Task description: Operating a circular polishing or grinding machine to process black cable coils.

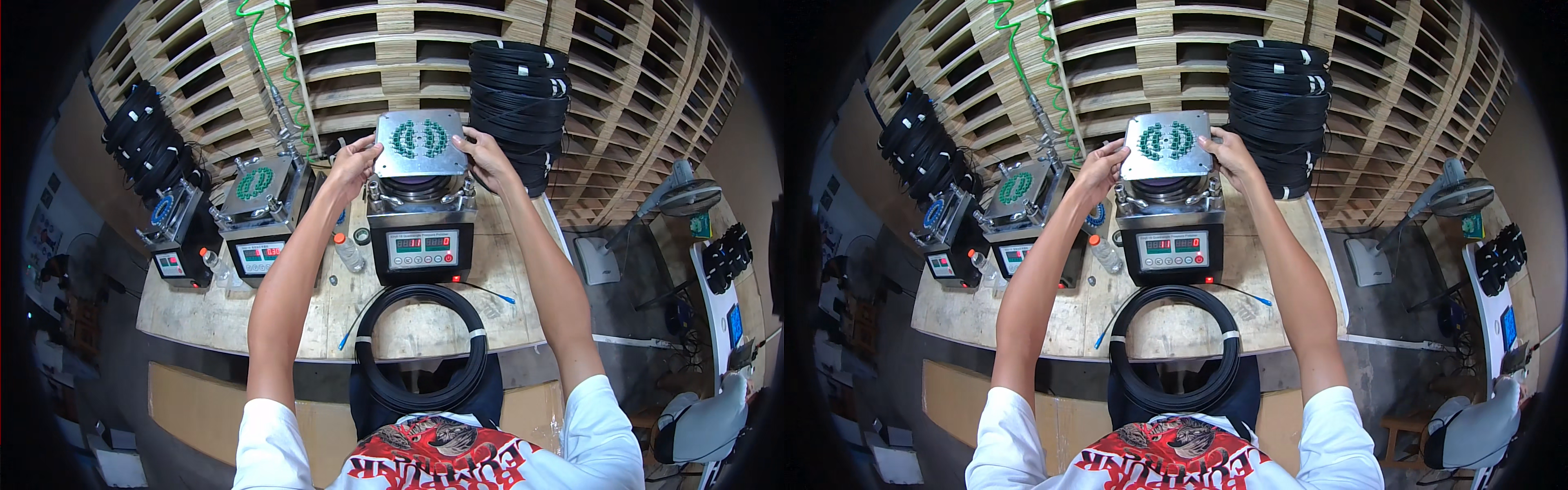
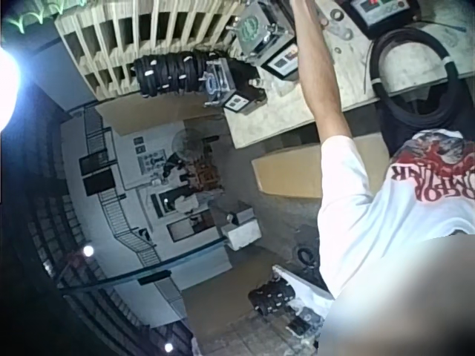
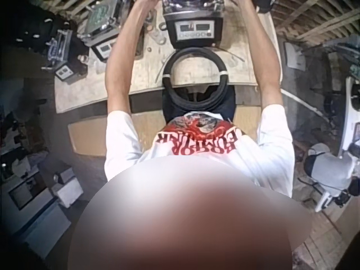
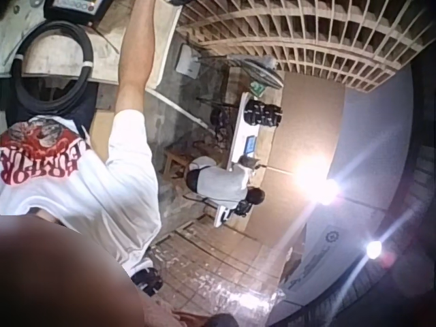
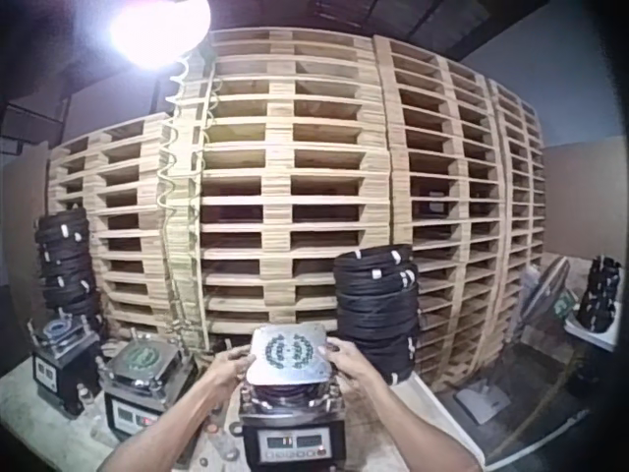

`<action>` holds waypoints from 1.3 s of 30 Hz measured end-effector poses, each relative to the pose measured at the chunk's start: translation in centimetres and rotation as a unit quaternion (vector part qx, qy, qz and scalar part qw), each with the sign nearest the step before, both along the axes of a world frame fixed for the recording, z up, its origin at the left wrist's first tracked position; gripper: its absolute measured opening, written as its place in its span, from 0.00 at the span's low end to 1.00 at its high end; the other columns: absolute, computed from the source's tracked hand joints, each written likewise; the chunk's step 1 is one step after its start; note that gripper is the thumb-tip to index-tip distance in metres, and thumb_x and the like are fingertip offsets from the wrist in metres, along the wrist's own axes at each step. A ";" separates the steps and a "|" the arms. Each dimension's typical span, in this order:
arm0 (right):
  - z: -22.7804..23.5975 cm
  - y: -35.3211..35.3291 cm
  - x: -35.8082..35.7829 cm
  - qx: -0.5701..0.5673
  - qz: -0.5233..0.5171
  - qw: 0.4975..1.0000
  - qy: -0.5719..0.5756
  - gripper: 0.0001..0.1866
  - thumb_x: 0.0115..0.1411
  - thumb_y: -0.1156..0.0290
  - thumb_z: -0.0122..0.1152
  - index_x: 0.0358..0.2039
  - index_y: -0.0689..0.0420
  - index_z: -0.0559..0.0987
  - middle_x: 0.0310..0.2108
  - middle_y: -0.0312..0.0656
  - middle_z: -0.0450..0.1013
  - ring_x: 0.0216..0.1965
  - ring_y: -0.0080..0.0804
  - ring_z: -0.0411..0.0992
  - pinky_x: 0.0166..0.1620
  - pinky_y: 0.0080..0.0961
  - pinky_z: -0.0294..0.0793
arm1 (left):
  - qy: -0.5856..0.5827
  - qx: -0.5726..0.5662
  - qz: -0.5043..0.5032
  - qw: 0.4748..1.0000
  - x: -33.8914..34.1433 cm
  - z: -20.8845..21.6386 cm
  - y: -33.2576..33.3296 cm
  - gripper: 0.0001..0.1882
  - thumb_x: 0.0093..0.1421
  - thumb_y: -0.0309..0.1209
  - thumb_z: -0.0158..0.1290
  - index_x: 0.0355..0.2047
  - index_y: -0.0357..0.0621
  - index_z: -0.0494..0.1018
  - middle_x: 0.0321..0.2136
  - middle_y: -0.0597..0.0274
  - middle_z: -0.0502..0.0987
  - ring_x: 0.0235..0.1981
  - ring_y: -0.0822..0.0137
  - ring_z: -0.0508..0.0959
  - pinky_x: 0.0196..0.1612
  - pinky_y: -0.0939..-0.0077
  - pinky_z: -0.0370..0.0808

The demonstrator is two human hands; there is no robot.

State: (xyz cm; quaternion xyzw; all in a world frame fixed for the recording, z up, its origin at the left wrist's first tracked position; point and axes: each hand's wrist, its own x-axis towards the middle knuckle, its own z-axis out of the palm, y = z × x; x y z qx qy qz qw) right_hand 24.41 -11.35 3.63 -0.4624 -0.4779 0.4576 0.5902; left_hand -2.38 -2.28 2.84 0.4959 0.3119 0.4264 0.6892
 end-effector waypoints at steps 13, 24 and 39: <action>-3.5 0.4 -0.1 -0.016 -0.099 0.989 -0.109 0.26 0.61 0.70 0.68 0.58 0.65 0.76 0.35 0.36 0.78 0.31 0.19 0.71 0.37 0.20 0.72 | 0.112 0.071 0.019 0.991 -0.8 -2.1 -0.4 0.27 0.62 0.25 0.61 0.60 0.32 0.69 0.31 0.62 0.82 0.26 0.78 0.75 0.27 0.84 0.69; -4.4 1.0 1.5 -0.056 -0.084 0.973 -0.208 0.23 0.59 0.65 0.71 0.52 0.65 0.81 0.29 0.35 0.78 0.28 0.19 0.69 0.34 0.20 0.70 | 0.142 0.100 0.018 0.985 -0.9 -4.8 1.1 0.29 0.61 0.27 0.62 0.60 0.26 0.68 0.42 0.53 0.83 0.38 0.73 0.79 0.39 0.80 0.73; -3.2 -6.0 0.0 -0.022 -0.037 0.996 -0.079 0.38 0.64 0.59 0.65 0.71 0.50 0.61 0.38 0.34 0.68 0.38 0.18 0.70 0.42 0.16 0.71 | 0.017 0.051 -0.037 0.998 -5.4 -3.3 -4.0 0.54 0.58 0.36 0.67 0.75 0.61 0.43 0.63 0.52 0.61 0.42 0.73 0.70 0.48 0.77 0.72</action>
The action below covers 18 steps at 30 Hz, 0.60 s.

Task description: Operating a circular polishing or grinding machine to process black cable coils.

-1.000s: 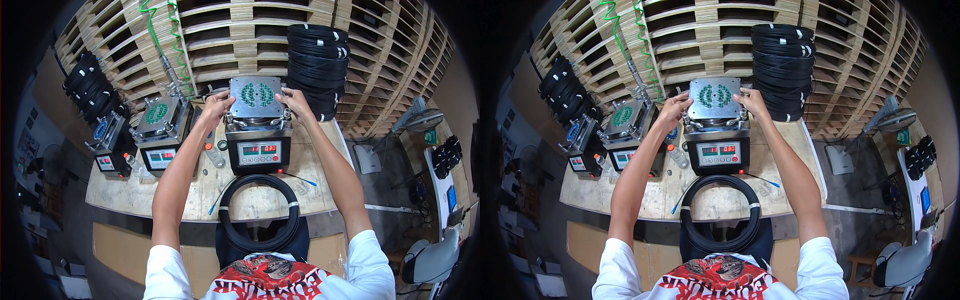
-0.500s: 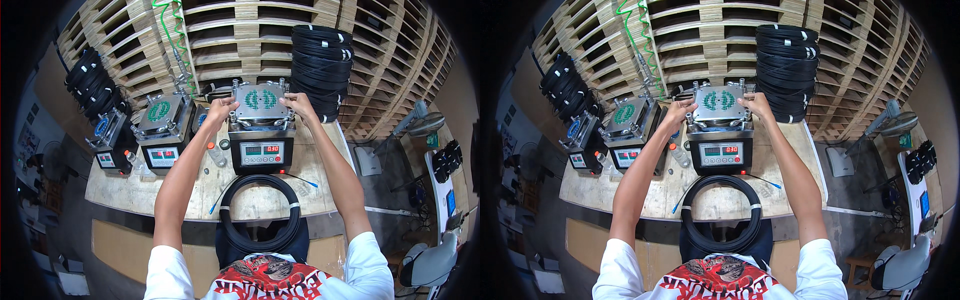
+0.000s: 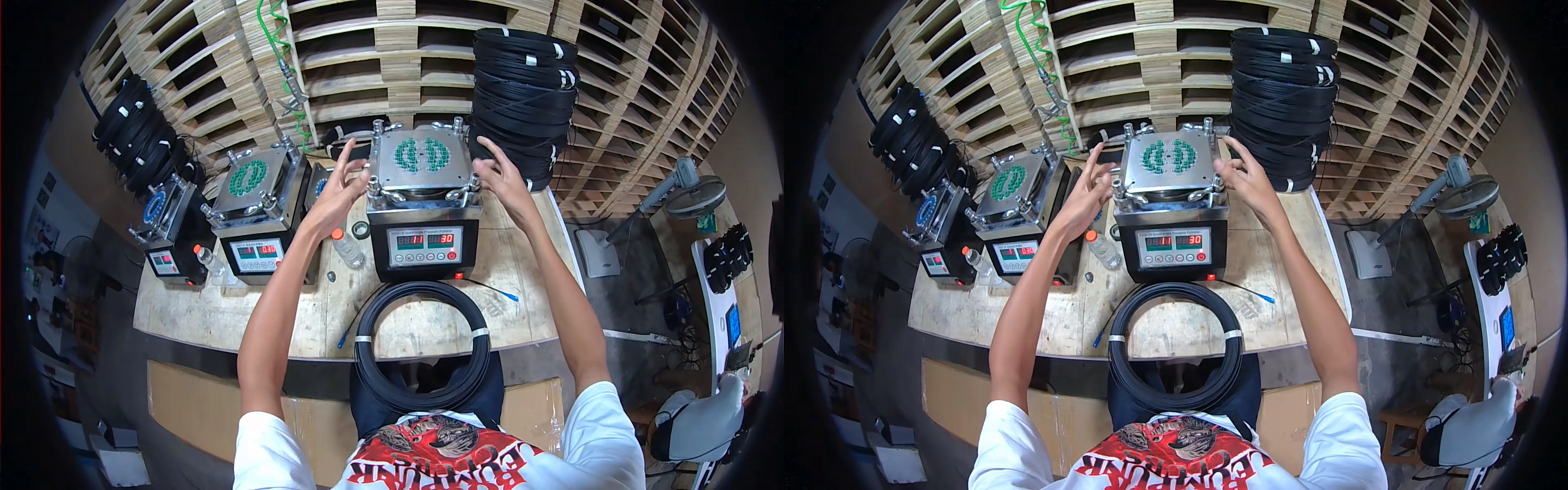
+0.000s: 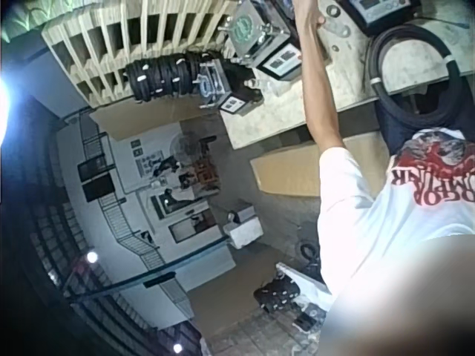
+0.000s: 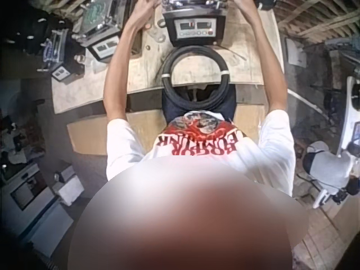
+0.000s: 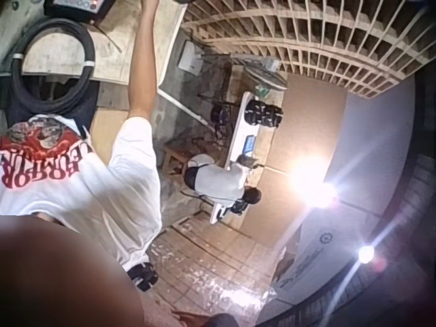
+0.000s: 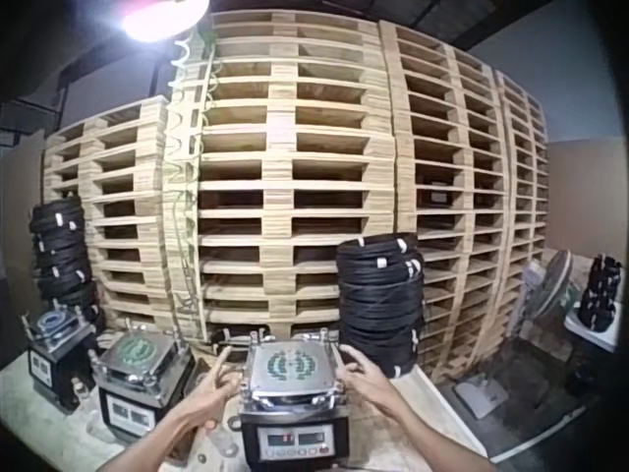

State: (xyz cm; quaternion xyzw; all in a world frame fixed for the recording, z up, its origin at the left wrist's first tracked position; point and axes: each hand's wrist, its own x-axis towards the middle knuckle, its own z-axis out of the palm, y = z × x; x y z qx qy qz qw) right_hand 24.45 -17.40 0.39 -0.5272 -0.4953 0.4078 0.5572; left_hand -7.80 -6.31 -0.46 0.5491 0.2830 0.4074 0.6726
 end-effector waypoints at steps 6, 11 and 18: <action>-0.7 -1.3 -0.3 0.102 0.015 0.982 -0.161 0.49 0.55 0.72 0.74 0.73 0.46 0.56 0.51 0.42 0.61 0.34 0.17 0.65 0.39 0.15 0.73 | 0.183 0.239 0.007 0.954 1.9 0.8 -1.8 0.57 0.53 0.36 0.70 0.75 0.60 0.43 0.61 0.53 0.59 0.35 0.74 0.69 0.45 0.77 0.73; -1.0 -0.9 -0.8 0.121 -0.002 0.976 -0.181 0.50 0.55 0.74 0.74 0.73 0.46 0.55 0.50 0.41 0.60 0.35 0.16 0.65 0.37 0.14 0.72 | 0.206 0.252 0.033 0.945 2.2 0.1 -1.5 0.56 0.53 0.40 0.70 0.74 0.62 0.45 0.60 0.48 0.57 0.55 0.51 0.72 0.56 0.57 0.75; -1.0 0.9 0.3 0.113 -0.016 0.991 -0.075 0.37 0.65 0.61 0.63 0.71 0.50 0.59 0.42 0.37 0.66 0.35 0.17 0.67 0.41 0.18 0.71 | 0.110 0.156 0.053 0.980 1.8 0.2 1.4 0.40 0.68 0.62 0.42 0.73 0.56 0.50 0.54 0.57 0.70 0.53 0.66 0.68 0.56 0.67 0.64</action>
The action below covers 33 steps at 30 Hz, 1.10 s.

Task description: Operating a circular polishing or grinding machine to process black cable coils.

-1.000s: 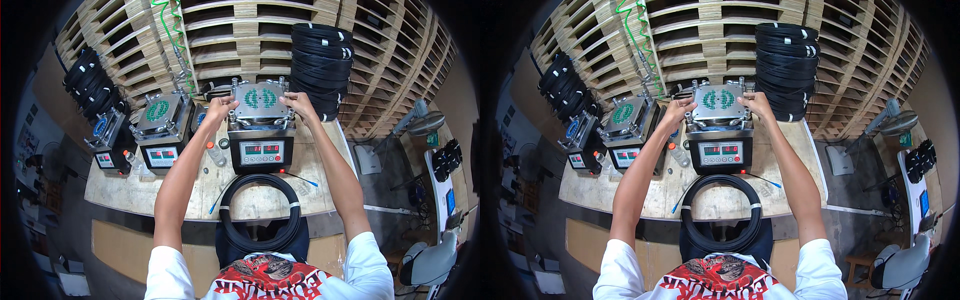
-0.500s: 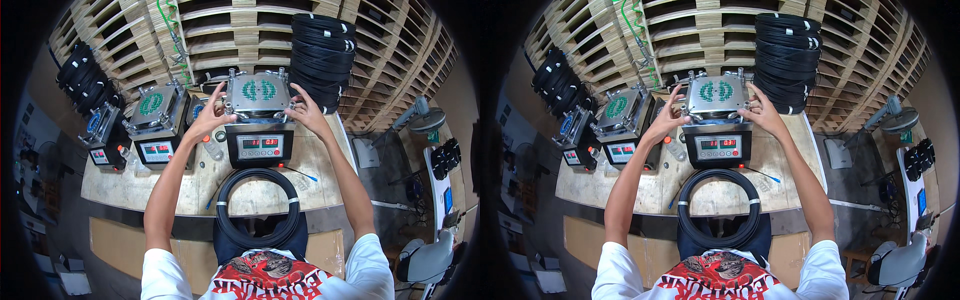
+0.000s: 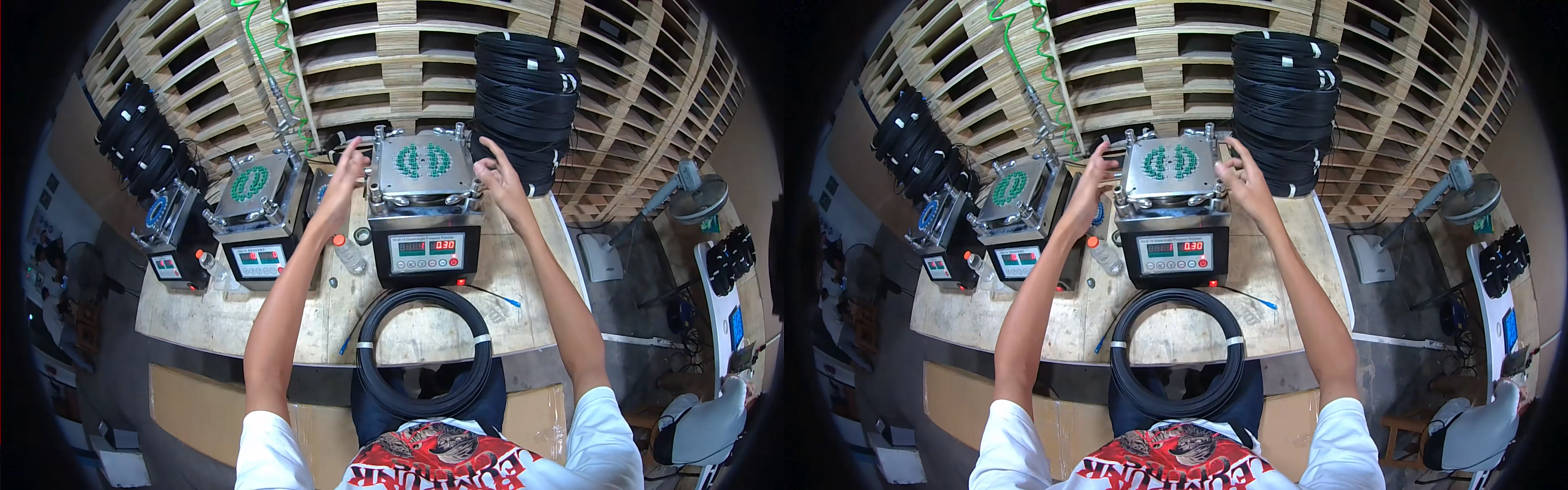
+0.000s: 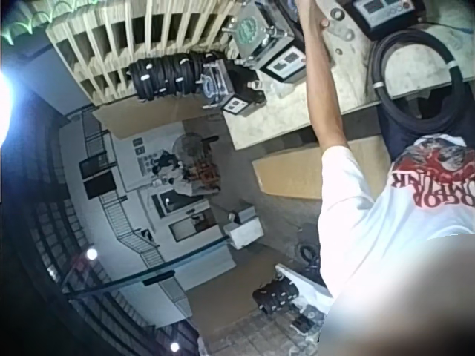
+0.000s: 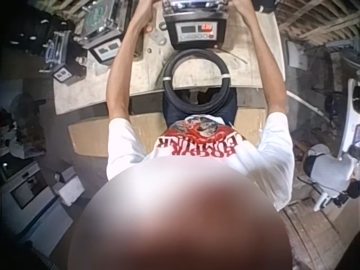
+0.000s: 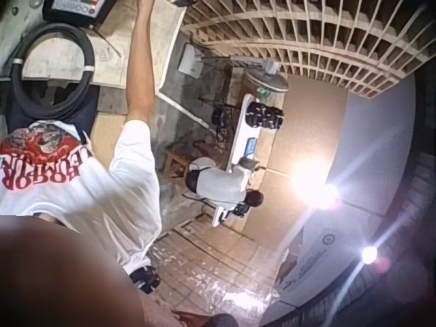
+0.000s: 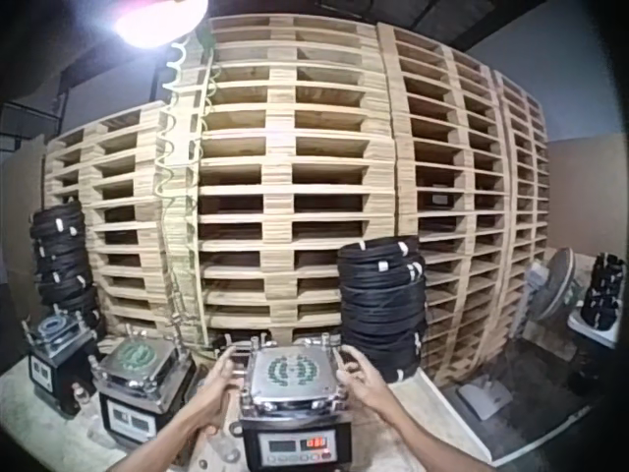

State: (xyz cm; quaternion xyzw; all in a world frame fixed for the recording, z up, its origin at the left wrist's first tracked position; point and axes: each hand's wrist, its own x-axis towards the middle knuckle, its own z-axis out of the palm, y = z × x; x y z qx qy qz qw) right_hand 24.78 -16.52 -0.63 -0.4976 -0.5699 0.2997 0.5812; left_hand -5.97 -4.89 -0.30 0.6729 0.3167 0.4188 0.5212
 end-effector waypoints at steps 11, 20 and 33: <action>0.9 11.3 2.4 -0.041 -0.062 0.997 0.015 0.32 0.71 0.46 0.47 0.68 0.49 0.65 0.48 0.36 0.73 0.44 0.25 0.67 0.48 0.25 0.69 | -0.067 -0.105 0.024 0.992 4.1 -0.2 10.3 0.51 0.63 0.74 0.28 0.74 0.49 0.46 0.57 0.56 0.74 0.63 0.58 0.62 0.67 0.55 0.52; -0.1 14.7 3.1 -0.047 -0.011 0.998 -0.035 0.24 0.72 0.61 0.48 0.64 0.60 0.70 0.38 0.36 0.78 0.46 0.24 0.70 0.57 0.24 0.64 | -0.025 -0.139 -0.021 0.990 6.7 0.1 10.3 0.49 0.66 0.72 0.27 0.71 0.45 0.55 0.51 0.61 0.79 0.52 0.63 0.73 0.57 0.65 0.66; -7.7 2.7 7.1 -0.006 -0.068 0.998 0.002 0.17 0.64 0.75 0.57 0.53 0.58 0.77 0.38 0.39 0.77 0.36 0.23 0.77 0.39 0.22 0.77 | -0.245 -0.060 0.101 0.962 1.1 -2.9 -0.6 0.20 0.75 0.40 0.42 0.60 0.42 0.63 0.47 0.55 0.76 0.40 0.68 0.78 0.44 0.78 0.75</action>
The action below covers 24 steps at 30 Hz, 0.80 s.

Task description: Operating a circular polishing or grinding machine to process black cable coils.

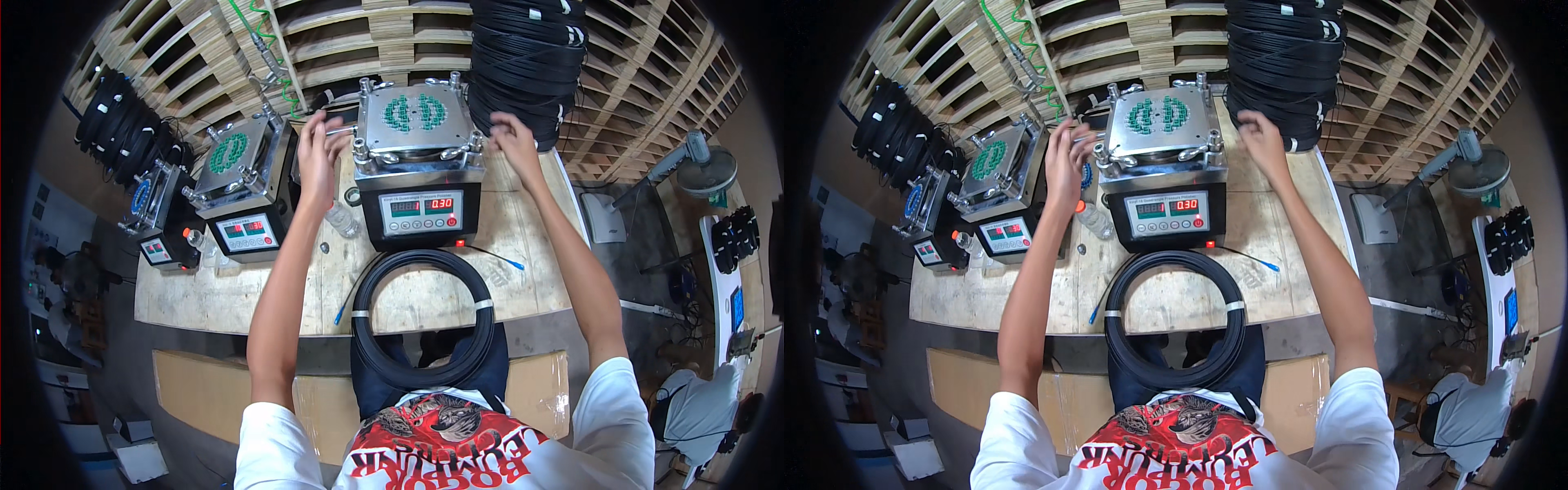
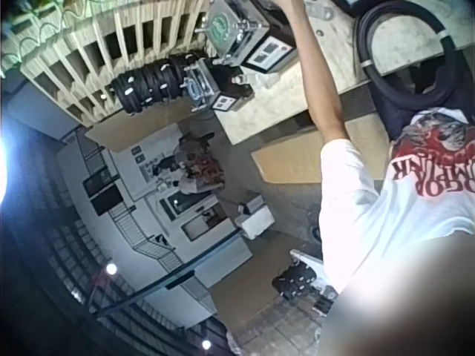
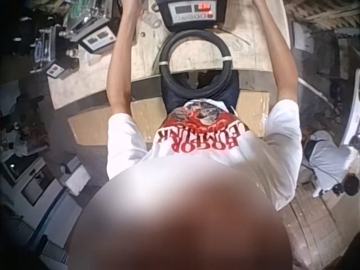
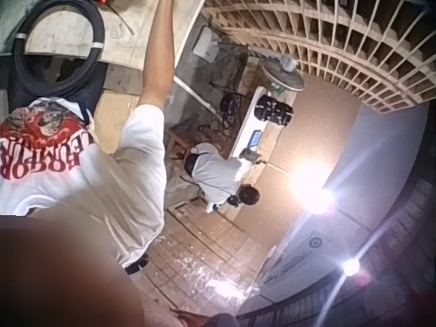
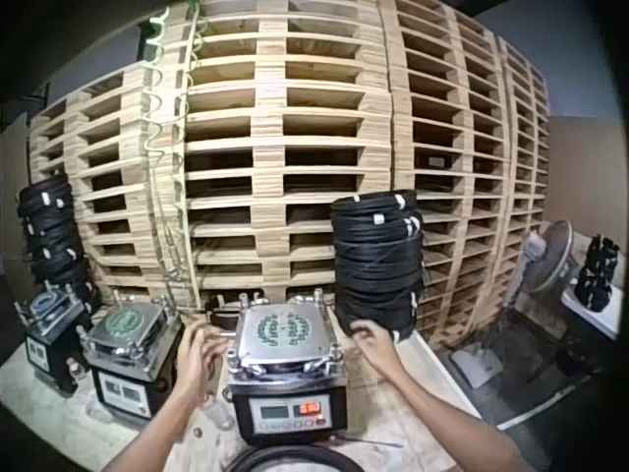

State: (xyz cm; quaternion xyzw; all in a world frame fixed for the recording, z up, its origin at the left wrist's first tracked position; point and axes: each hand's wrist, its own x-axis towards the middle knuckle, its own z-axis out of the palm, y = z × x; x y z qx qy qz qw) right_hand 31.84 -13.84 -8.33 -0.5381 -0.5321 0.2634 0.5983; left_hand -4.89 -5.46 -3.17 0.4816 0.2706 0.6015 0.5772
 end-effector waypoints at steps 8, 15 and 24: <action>-11.0 -13.6 -4.0 -0.196 0.082 0.946 -0.245 0.13 0.57 0.72 0.65 0.41 0.65 0.81 0.30 0.50 0.78 0.29 0.36 0.77 0.36 0.32 0.76 | 0.313 0.078 0.028 0.946 -7.5 -11.3 -12.6 0.06 0.71 0.26 0.47 0.44 0.36 0.69 0.27 0.60 0.71 0.23 0.72 0.74 0.28 0.74 0.73; -13.4 -15.6 -6.5 -0.092 0.020 0.933 -0.348 0.13 0.52 0.74 0.69 0.35 0.66 0.78 0.27 0.52 0.74 0.30 0.46 0.74 0.36 0.36 0.75 | 0.584 0.178 -0.130 0.782 -8.6 -15.9 -12.6 0.14 0.63 0.23 0.54 0.49 0.40 0.76 0.32 0.47 0.74 0.35 0.48 0.76 0.42 0.58 0.73; -13.0 -16.4 -8.5 -0.117 0.047 0.966 -0.224 0.13 0.58 0.72 0.65 0.43 0.65 0.80 0.24 0.47 0.76 0.23 0.30 0.75 0.29 0.33 0.73 | 0.611 0.157 -0.112 0.767 -9.8 -17.1 -12.7 0.07 0.62 0.24 0.55 0.41 0.39 0.76 0.38 0.45 0.76 0.41 0.44 0.77 0.45 0.55 0.74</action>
